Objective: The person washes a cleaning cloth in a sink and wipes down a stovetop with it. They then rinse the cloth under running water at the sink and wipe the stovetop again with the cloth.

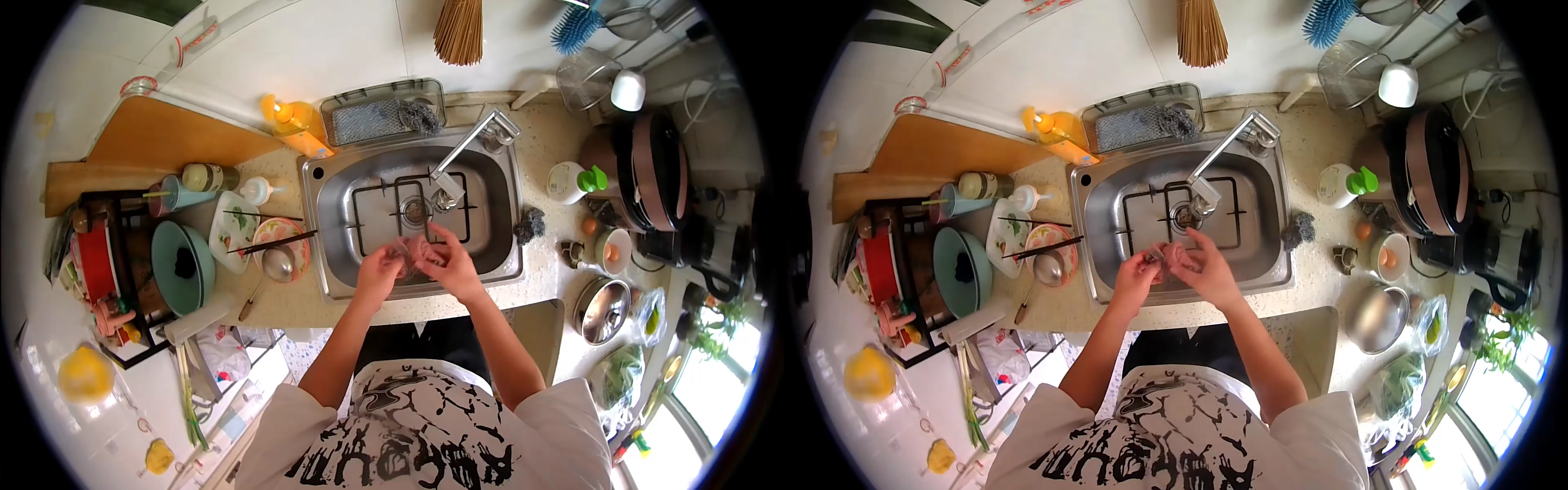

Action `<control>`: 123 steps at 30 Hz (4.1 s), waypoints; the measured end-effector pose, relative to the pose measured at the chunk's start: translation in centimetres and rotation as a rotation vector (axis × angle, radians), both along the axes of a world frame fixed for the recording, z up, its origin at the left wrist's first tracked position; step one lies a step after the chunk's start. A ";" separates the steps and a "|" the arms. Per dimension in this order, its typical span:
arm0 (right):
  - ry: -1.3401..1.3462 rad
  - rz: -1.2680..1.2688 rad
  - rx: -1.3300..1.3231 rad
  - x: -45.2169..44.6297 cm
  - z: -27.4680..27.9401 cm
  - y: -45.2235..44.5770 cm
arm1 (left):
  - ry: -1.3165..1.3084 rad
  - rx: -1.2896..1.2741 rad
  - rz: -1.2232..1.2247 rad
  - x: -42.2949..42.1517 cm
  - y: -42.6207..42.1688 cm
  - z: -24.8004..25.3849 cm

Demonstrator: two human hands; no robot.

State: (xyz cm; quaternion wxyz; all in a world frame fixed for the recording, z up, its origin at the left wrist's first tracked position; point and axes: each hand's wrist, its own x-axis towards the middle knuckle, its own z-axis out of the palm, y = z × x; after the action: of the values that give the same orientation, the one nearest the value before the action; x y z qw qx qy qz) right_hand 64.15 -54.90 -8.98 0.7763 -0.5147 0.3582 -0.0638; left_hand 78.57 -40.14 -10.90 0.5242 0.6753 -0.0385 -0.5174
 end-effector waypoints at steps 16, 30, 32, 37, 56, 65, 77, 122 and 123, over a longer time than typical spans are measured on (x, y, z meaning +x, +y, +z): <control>-0.264 -0.789 0.165 -5.4 2.2 9.3 | 0.641 -0.324 -0.096 3.0 2.5 3.1; -0.319 -1.408 -0.031 -27.9 5.8 26.0 | 0.401 -0.473 -1.382 -23.0 2.2 5.9; -0.375 -1.486 -0.023 -31.7 5.4 29.8 | 0.225 -0.430 -1.536 -28.7 4.3 8.5; -0.529 -1.832 -0.029 -40.7 6.9 39.5 | 0.348 -0.343 -1.427 -41.2 11.9 7.1; -0.001 -2.727 -0.223 -60.7 2.8 82.2 | 0.391 0.021 -2.233 -76.4 36.5 10.2; -0.186 -3.009 0.035 -65.3 6.3 87.8 | 0.369 0.320 -2.317 -88.7 42.5 8.3; 1.594 -2.210 0.077 -74.8 6.4 90.1 | -0.230 -1.502 -2.669 -102.3 45.8 7.0; 1.804 -2.002 -0.130 -92.4 -10.3 103.9 | 0.097 -2.086 -2.571 -120.3 70.4 -8.4; 1.778 -1.987 -0.140 -92.0 -10.4 104.2 | 0.114 -2.097 -2.567 -120.2 70.1 -8.3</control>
State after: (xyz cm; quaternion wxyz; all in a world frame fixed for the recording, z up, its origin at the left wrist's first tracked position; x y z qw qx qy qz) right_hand -27.86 49.32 -19.38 -0.1229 0.0582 0.9555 -0.2617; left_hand -41.62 29.92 -19.21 0.0182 0.4367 0.8253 0.3576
